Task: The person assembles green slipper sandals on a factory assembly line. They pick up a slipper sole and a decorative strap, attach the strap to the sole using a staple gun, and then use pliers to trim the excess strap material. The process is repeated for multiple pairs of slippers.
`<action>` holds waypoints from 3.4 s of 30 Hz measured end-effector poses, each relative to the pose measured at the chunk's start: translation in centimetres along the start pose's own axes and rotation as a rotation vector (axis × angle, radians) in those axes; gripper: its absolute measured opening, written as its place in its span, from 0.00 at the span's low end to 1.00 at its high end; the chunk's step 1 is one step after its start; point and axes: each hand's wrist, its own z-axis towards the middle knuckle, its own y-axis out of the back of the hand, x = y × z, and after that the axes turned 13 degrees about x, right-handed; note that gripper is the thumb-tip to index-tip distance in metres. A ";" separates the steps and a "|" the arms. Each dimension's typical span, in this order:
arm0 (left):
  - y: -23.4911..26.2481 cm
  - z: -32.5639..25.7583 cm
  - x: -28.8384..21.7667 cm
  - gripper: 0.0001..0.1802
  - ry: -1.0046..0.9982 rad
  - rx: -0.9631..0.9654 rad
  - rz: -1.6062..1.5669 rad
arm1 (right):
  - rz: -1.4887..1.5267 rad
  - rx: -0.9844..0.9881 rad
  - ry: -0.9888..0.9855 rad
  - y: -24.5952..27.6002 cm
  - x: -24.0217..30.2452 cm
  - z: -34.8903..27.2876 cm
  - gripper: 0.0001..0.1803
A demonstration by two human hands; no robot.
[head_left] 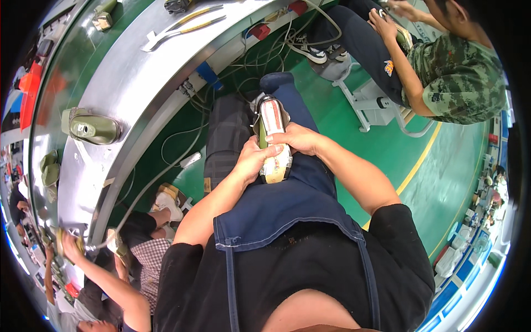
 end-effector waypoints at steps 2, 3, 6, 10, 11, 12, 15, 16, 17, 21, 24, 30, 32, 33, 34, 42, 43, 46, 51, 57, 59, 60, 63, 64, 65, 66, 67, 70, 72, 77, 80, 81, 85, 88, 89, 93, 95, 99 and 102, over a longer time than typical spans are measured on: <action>-0.2 0.0 -0.2 0.36 0.015 -0.015 -0.017 | -0.036 -0.042 0.020 -0.2 -0.3 0.1 0.32; -0.3 -0.1 -0.3 0.37 0.022 -0.024 -0.026 | -0.052 -0.069 0.033 -0.3 -0.7 0.3 0.31; -0.5 -0.3 -0.7 0.29 0.009 0.006 -0.027 | -0.189 -0.136 0.028 -0.2 -1.4 0.4 0.29; -0.1 -0.2 -0.3 0.32 -0.019 0.039 -0.009 | -0.511 -0.097 -0.185 0.0 2.3 -1.2 0.28; -0.4 -0.5 -0.8 0.33 -0.008 0.053 -0.001 | -0.708 -0.075 -0.324 -0.1 4.6 -2.1 0.29; -0.8 -0.8 -1.4 0.36 -0.004 0.037 -0.015 | -1.048 -0.131 -0.221 0.1 6.8 -2.6 0.27; -0.1 -0.4 -0.6 0.38 0.005 0.032 -0.001 | -1.343 -0.511 0.397 -0.8 14.2 -3.0 0.19; -0.1 -0.5 -0.7 0.36 0.005 0.027 0.009 | -1.366 -0.634 0.607 -1.5 16.9 -2.3 0.17; -0.4 -0.7 -1.2 0.35 0.006 0.024 0.021 | -1.399 -0.681 0.723 -2.1 19.2 -1.4 0.16; 0.2 -0.5 -0.8 0.30 -0.010 0.069 0.003 | -1.606 -0.594 1.069 -3.3 25.9 7.2 0.29; 0.5 -0.2 -0.4 0.28 -0.003 0.046 0.018 | -1.760 -0.748 0.890 -2.8 27.1 14.0 0.35; 0.4 -0.5 -0.7 0.31 -0.014 0.025 0.008 | -1.781 -0.800 0.793 -4.1 25.3 12.2 0.29; 0.3 -0.7 -1.1 0.32 -0.016 0.049 0.003 | -1.859 -0.785 0.711 -5.1 24.6 8.8 0.24; 0.3 -0.7 -1.0 0.32 -0.022 0.047 0.004 | -1.906 -0.769 0.639 -5.6 24.1 7.4 0.23; 0.2 -0.6 -1.0 0.32 -0.029 0.051 0.009 | -1.951 -0.760 0.563 -5.8 23.5 5.7 0.21; 0.3 -0.4 -0.9 0.31 -0.021 0.054 0.032 | -0.663 -0.251 0.533 -4.3 10.1 -5.1 0.16; 0.4 -0.5 -0.8 0.30 -0.018 0.060 0.047 | -0.525 -0.199 0.430 -4.5 9.0 -6.2 0.16; 1.2 -0.1 0.7 0.33 -0.031 0.050 0.015 | -0.488 -0.181 0.107 -3.6 6.3 -8.3 0.13; 1.1 -0.2 0.2 0.36 -0.025 0.015 0.039 | -1.239 -0.415 -0.092 -3.6 3.1 -9.7 0.14; 0.7 -0.6 -0.7 0.33 -0.004 0.013 0.040 | -1.502 -0.514 -0.194 -4.4 1.7 -9.2 0.17; 0.6 -0.6 -0.9 0.31 -0.028 0.027 0.018 | -1.512 -0.530 -0.194 -4.5 1.8 -9.0 0.18; 0.5 -0.6 -0.9 0.30 -0.040 0.033 0.007 | -1.498 -0.531 -0.215 -4.5 2.0 -8.9 0.19; 0.6 -0.6 -1.0 0.26 -0.058 0.040 0.014 | -1.494 -0.541 -0.231 -4.6 1.8 -8.4 0.20; 0.6 -0.5 -0.9 0.26 -0.058 0.042 0.012 | -1.501 -0.544 -0.227 -4.6 1.7 -8.2 0.20; 0.7 -0.5 -0.8 0.26 -0.058 0.044 0.010 | -1.507 -0.546 -0.222 -4.6 1.6 -8.1 0.18; 0.8 -0.5 -0.7 0.26 -0.058 0.046 0.008 | -1.513 -0.547 -0.217 -4.6 1.6 -8.0 0.17; 0.7 -0.5 -0.8 0.27 -0.055 0.042 0.002 | -1.519 -0.548 -0.211 -4.6 1.6 -7.8 0.16; 0.5 -0.7 -1.1 0.28 -0.051 0.033 -0.006 | -1.520 -0.548 -0.233 -4.8 1.5 -7.6 0.14; 0.6 -0.6 -1.1 0.29 -0.053 0.029 -0.001 | -1.520 -0.567 -0.228 -5.0 1.4 -7.5 0.13; 1.2 -0.3 -0.4 0.30 -0.046 0.036 0.003 | -1.541 -0.571 -0.224 -5.1 1.2 -7.5 0.12; 1.0 -0.4 -0.7 0.31 -0.038 0.011 -0.003 | -1.530 -0.554 -0.236 -5.3 1.4 -7.4 0.11; 1.0 -0.4 -0.8 0.31 -0.034 -0.002 -0.005 | -1.524 -0.545 -0.243 -5.4 1.5 -7.3 0.11; 1.4 -0.3 -0.4 0.31 -0.028 0.046 0.008 | -1.530 -0.510 -0.223 -5.3 1.1 -7.2 0.11; 1.5 -0.4 -0.5 0.30 -0.031 0.073 0.010 | -1.515 -0.498 -0.238 -5.5 1.0 -7.3 0.10; 1.4 -0.5 -0.7 0.30 -0.029 0.078 0.012 | -1.526 -0.493 -0.235 -5.5 1.0 -7.2 0.10; 1.5 -0.4 -0.5 0.29 -0.026 0.066 0.014 | -1.628 -0.496 -0.205 -5.5 0.6 -6.8 0.09; 1.1 -0.5 -1.0 0.29 -0.002 0.057 0.011 | -1.740 -0.525 -0.221 -5.7 0.4 -6.4 0.09; 0.7 -0.8 -2.0 0.27 0.034 0.077 0.038 | -1.930 -0.576 -0.299 -7.2 1.0 -5.9 0.13; 0.5 -0.1 -3.5 0.29 0.198 -0.035 -0.155 | -1.983 -0.613 -0.358 -7.8 0.6 -5.4 0.17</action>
